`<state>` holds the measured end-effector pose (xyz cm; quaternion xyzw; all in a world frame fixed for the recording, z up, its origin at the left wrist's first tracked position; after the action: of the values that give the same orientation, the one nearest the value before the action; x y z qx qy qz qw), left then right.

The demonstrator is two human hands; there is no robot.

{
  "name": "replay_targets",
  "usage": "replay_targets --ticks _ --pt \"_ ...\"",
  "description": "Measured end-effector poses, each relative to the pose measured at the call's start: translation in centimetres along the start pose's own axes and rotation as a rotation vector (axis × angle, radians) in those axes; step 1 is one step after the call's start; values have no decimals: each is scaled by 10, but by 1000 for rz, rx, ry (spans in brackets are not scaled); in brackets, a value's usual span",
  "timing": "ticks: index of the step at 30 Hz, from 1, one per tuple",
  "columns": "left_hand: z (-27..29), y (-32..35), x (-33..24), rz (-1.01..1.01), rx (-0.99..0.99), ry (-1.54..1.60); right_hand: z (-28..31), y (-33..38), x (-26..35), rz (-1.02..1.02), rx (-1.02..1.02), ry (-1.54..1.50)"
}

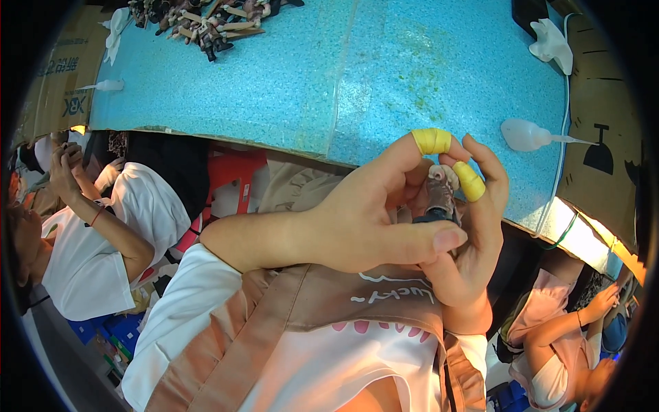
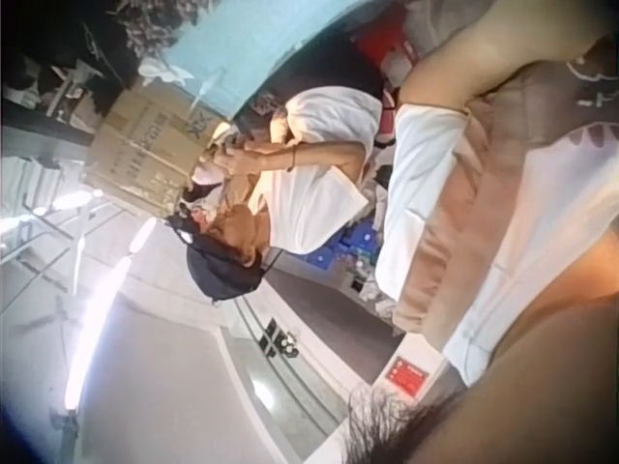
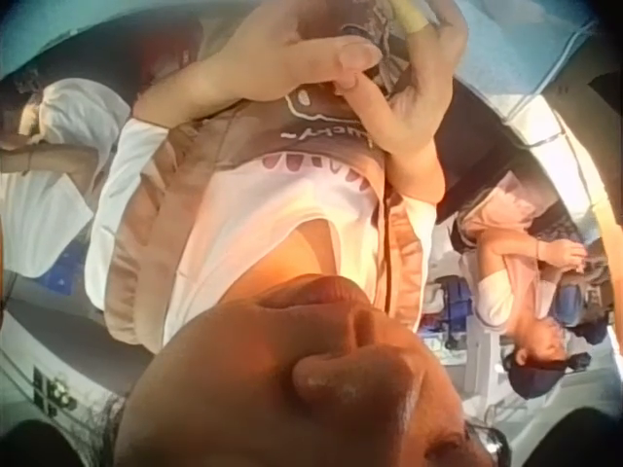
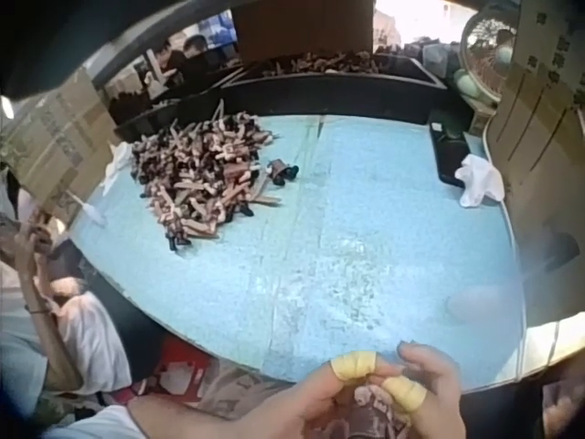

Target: The person assembles small figurines by applying glue from a bottle onto the parts and pressing the pieces together by hand.

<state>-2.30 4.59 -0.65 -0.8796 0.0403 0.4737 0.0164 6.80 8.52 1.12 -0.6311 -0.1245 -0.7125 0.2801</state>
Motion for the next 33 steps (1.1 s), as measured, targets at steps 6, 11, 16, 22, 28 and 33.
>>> replay_targets --ticks 6,11,16,22,28,33 --pt "-1 2 0 -13 -44 106 0 -1 -1 -31 39 -15" --pt "-1 4 3 -34 -34 130 0 -1 1 -36 33 -6" --pt "-1 5 3 -74 -22 121 3 -1 4 -18 61 18" --pt "-1 8 2 -95 -16 144 -2 2 3 5 181 132" --pt "-5 9 -4 -183 71 95 -3 3 13 80 168 249" --pt "-14 16 -10 -277 95 154 -2 6 29 211 57 262"
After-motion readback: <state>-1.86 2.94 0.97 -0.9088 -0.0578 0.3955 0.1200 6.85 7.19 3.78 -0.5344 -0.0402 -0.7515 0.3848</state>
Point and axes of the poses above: each hand's wrist, its own y-axis away from the middle knuckle, its own z-axis out of the back of the hand, x = y × z, the point moved 7 cm from there along -y, towards the middle knuckle, and after that the axes turned 7 degrees about -z, right-handed, at the moved point
